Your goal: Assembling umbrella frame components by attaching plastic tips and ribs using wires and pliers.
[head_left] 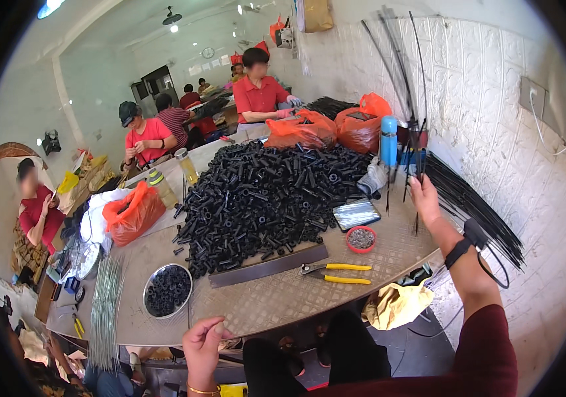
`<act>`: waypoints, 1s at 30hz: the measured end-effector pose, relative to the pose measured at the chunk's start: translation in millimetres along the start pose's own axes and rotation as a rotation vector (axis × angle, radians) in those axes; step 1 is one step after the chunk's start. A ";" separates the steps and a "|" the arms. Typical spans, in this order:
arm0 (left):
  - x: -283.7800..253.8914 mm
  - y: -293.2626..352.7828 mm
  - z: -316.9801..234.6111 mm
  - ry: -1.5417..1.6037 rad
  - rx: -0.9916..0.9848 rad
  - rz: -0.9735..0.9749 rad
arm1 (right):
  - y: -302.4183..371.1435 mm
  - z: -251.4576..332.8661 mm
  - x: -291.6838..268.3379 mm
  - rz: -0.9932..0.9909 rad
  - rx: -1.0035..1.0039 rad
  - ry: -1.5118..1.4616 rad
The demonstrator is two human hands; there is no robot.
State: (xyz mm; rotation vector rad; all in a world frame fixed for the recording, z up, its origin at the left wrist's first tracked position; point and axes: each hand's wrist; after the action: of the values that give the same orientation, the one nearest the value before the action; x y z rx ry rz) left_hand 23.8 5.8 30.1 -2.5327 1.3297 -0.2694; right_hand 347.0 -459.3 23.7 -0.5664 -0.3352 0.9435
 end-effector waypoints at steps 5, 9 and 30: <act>-7.5 4.3 -27.2 -0.034 0.073 -0.023 | 46.7 130.2 22.2 0.331 0.214 -0.067; 7.5 4.3 -56.6 0.070 0.101 0.028 | 87.2 195.0 15.0 0.518 0.298 -0.194; 106.0 37.1 -63.3 0.726 -0.434 0.099 | 234.4 274.2 33.4 0.888 0.129 -0.143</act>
State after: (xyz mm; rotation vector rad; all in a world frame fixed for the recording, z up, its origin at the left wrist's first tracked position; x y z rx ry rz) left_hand 36.6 -111.4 82.4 -2.8244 1.9334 -1.0623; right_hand 71.3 -239.5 107.2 -0.5299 -0.1363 1.8533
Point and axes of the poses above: each hand's wrist, its own y-axis away from the middle knuckle, its own x-axis out of the palm, z = x × y, and after that the axes turned 15 degrees about -z, right-handed
